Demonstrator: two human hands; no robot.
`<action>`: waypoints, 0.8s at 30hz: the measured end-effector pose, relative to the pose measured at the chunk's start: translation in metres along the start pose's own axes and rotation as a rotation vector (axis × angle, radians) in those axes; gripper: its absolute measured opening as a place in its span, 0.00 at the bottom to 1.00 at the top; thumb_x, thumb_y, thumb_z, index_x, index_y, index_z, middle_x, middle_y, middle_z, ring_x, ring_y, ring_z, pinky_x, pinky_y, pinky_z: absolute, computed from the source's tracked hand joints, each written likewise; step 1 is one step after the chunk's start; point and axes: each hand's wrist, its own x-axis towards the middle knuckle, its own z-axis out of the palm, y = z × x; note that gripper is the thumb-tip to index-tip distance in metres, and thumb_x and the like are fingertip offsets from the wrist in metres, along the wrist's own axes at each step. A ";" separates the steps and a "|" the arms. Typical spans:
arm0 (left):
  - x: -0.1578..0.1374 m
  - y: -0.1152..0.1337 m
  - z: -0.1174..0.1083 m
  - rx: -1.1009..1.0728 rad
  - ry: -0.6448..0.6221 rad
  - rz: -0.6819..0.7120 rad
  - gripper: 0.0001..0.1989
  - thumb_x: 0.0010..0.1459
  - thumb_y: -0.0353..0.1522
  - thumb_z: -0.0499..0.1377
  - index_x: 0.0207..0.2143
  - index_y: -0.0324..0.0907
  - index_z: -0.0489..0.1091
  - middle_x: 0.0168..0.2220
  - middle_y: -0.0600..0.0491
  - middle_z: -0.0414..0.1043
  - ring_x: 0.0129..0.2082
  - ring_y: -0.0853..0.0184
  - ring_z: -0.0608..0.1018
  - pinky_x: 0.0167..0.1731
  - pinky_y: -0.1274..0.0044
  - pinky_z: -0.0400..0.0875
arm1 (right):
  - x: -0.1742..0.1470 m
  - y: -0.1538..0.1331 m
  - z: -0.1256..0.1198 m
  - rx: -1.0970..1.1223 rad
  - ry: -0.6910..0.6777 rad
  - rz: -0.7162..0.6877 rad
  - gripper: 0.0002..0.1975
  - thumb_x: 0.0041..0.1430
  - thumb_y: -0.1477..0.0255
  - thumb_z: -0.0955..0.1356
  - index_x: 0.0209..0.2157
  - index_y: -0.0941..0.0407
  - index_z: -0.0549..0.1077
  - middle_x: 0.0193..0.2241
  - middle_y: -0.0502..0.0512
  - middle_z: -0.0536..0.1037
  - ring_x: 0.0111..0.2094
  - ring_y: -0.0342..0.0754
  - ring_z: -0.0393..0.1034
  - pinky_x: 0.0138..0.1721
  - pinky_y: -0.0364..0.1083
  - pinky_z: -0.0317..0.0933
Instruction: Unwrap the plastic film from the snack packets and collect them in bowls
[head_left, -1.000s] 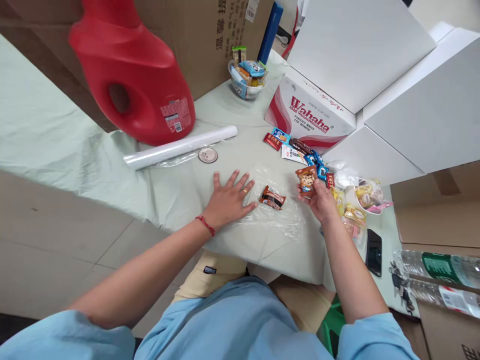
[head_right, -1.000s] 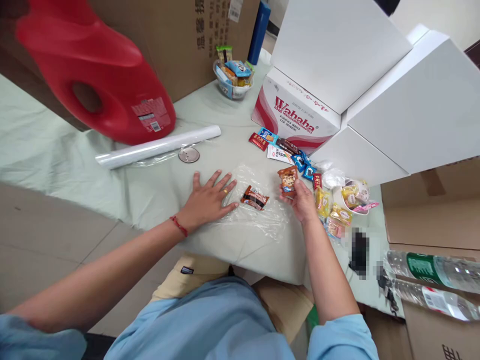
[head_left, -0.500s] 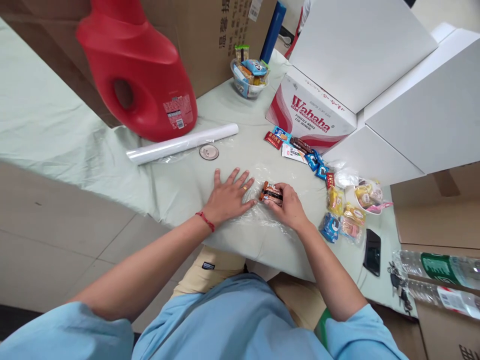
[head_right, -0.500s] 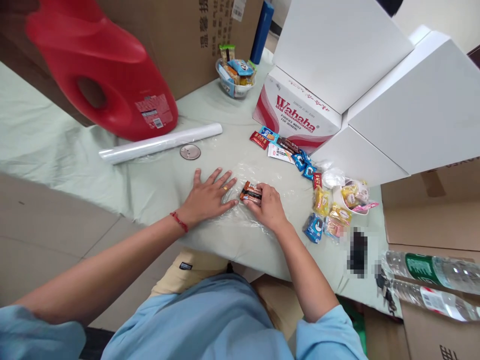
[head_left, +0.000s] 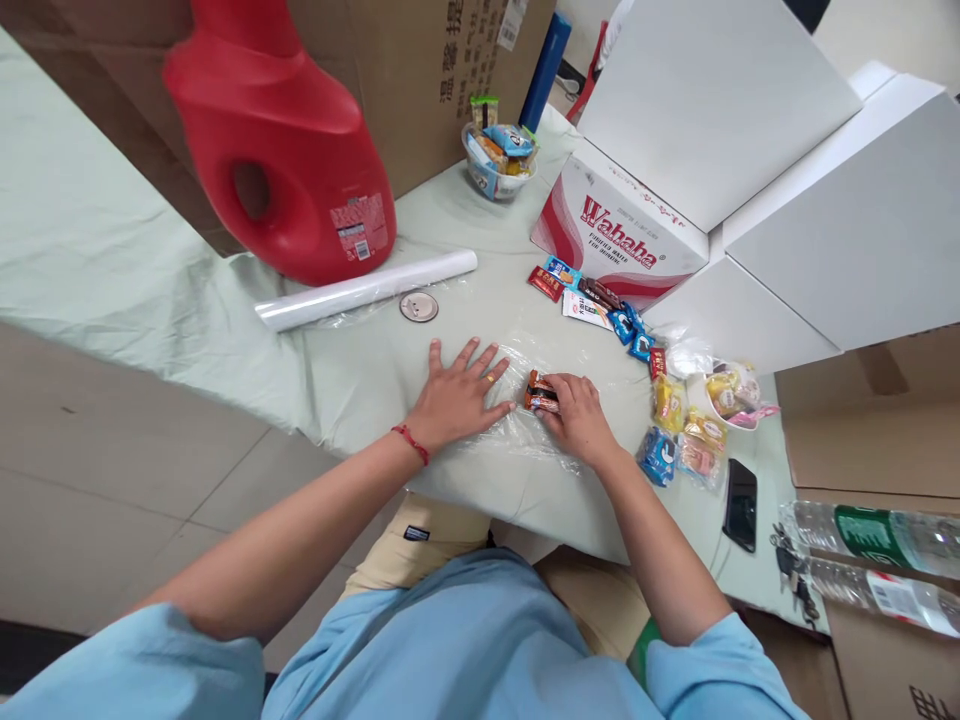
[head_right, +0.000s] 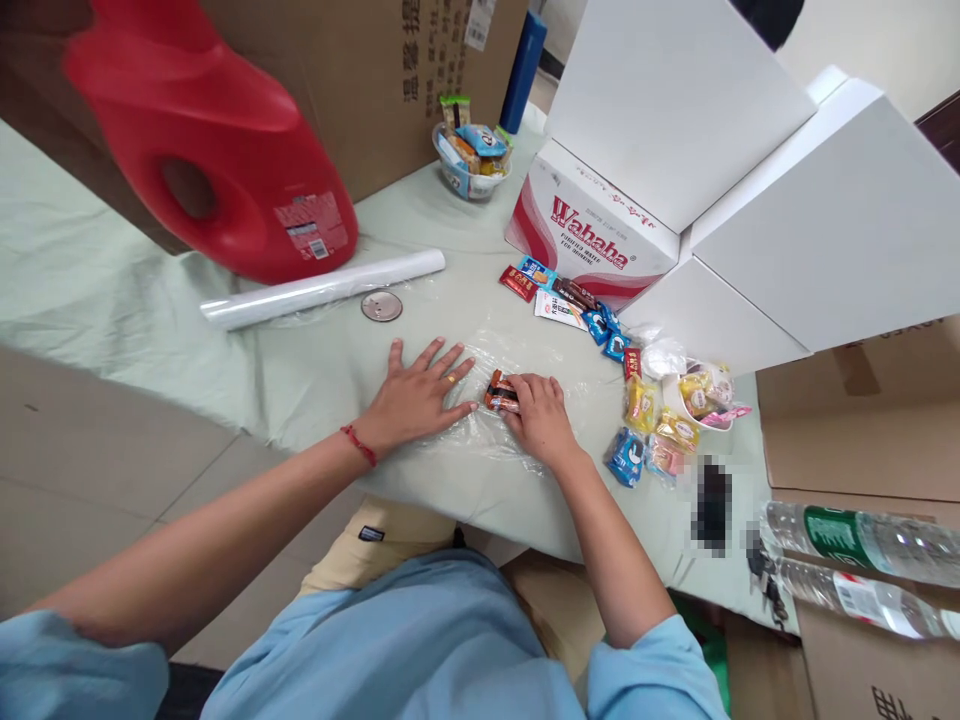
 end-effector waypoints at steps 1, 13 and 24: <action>0.000 0.000 -0.002 -0.001 -0.008 0.000 0.34 0.69 0.53 0.50 0.73 0.52 0.59 0.75 0.44 0.56 0.76 0.45 0.54 0.69 0.37 0.25 | -0.001 0.000 0.001 0.008 0.005 -0.003 0.27 0.69 0.63 0.68 0.66 0.55 0.64 0.61 0.67 0.73 0.63 0.63 0.64 0.68 0.67 0.50; -0.002 -0.003 -0.009 -0.007 -0.026 -0.099 0.29 0.73 0.43 0.46 0.73 0.51 0.59 0.77 0.43 0.49 0.77 0.48 0.54 0.69 0.37 0.35 | -0.012 0.008 0.009 0.041 0.050 0.017 0.28 0.72 0.60 0.65 0.68 0.55 0.63 0.63 0.69 0.71 0.66 0.62 0.62 0.69 0.67 0.49; -0.025 -0.006 -0.033 -0.052 0.088 0.240 0.27 0.70 0.33 0.50 0.69 0.54 0.65 0.69 0.49 0.68 0.75 0.55 0.60 0.75 0.49 0.33 | -0.048 -0.008 -0.019 0.158 0.248 -0.035 0.29 0.73 0.57 0.64 0.70 0.50 0.61 0.65 0.68 0.68 0.67 0.61 0.62 0.67 0.66 0.58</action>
